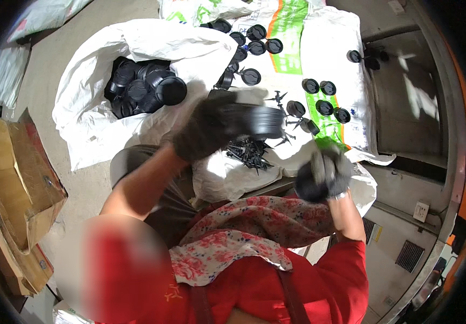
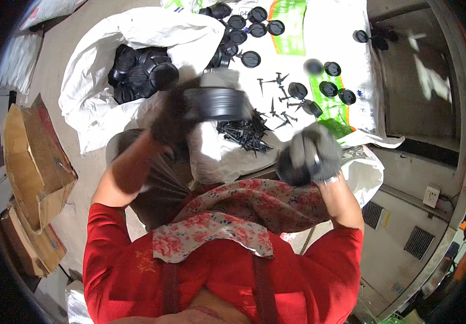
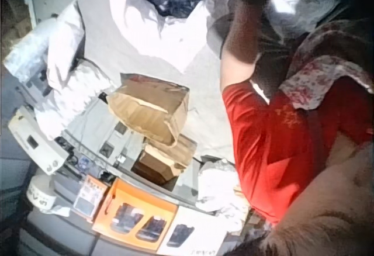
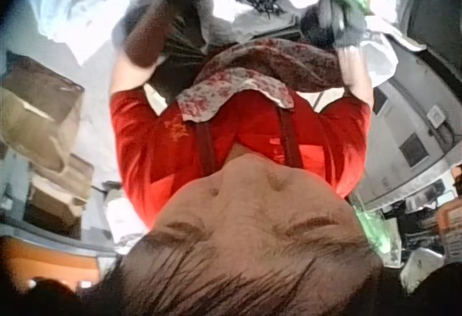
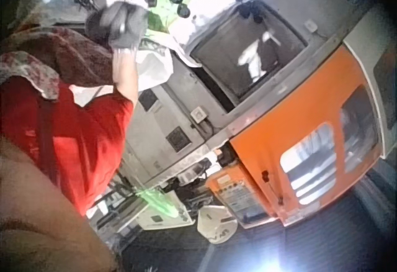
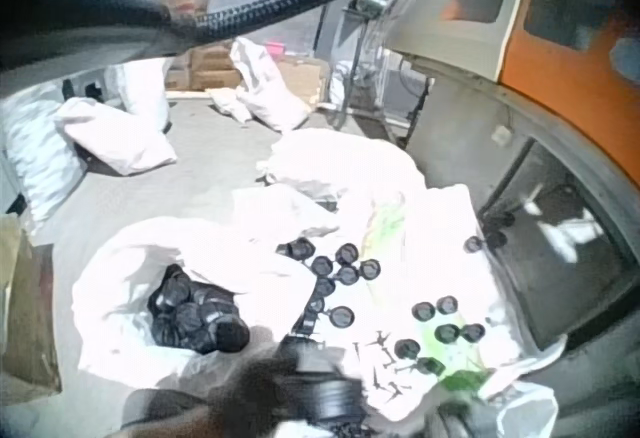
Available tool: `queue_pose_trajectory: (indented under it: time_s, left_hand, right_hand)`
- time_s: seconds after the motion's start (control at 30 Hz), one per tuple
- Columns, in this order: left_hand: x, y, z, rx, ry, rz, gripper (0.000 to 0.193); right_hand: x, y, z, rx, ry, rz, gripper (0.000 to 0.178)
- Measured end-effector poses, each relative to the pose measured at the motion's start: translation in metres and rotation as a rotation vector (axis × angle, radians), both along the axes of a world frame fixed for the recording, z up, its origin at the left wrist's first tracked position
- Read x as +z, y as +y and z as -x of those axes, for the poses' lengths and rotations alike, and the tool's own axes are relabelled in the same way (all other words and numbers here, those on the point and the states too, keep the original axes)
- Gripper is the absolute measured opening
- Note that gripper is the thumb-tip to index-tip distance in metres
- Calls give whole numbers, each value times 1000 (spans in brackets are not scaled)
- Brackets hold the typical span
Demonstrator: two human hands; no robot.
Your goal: The person sits on the floor and repeatedly picks up black circular plastic caps and metal fasteners from a white sack. They insert the fasteners into the caps by hand and place the assembled units back into the sack. The process is repeated continuously.
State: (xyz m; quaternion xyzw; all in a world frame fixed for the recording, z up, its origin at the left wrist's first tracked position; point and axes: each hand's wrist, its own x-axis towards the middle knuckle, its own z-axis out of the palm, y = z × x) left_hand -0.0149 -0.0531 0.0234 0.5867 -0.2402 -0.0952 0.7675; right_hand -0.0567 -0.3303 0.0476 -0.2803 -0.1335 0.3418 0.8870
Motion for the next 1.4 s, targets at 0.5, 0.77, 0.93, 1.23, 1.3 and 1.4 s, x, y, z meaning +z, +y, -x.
queue_pose_trajectory:
  time_s: [0.5, 0.77, 0.93, 1.23, 1.3, 1.4]
  left_hand:
    - [-6, 39, -19, 856, -796, -1061, 26]
    - [7, 58, -22, 1039, -545, -1115, 77]
    - [-20, 53, -23, 833, -352, -868, 67]
    - [-40, -4, -19, 250, 644, -462, 51]
    - [-52, -13, -9, 10, 793, 25, 35]
    - [-57, -10, -2, -77, 760, 240, 27]
  right_hand:
    - [-97, 72, -114, -556, -897, 1883, 48]
    - [-227, 100, -97, 269, -705, 1920, 46]
    - [-184, 61, -84, 12, 462, 995, 23]
    - [-45, 17, -37, -2, -548, 1272, 27]
    - [-31, 19, -26, 59, -620, 1235, 33]
    - [0, 46, -10, -130, -1203, 1642, 57]
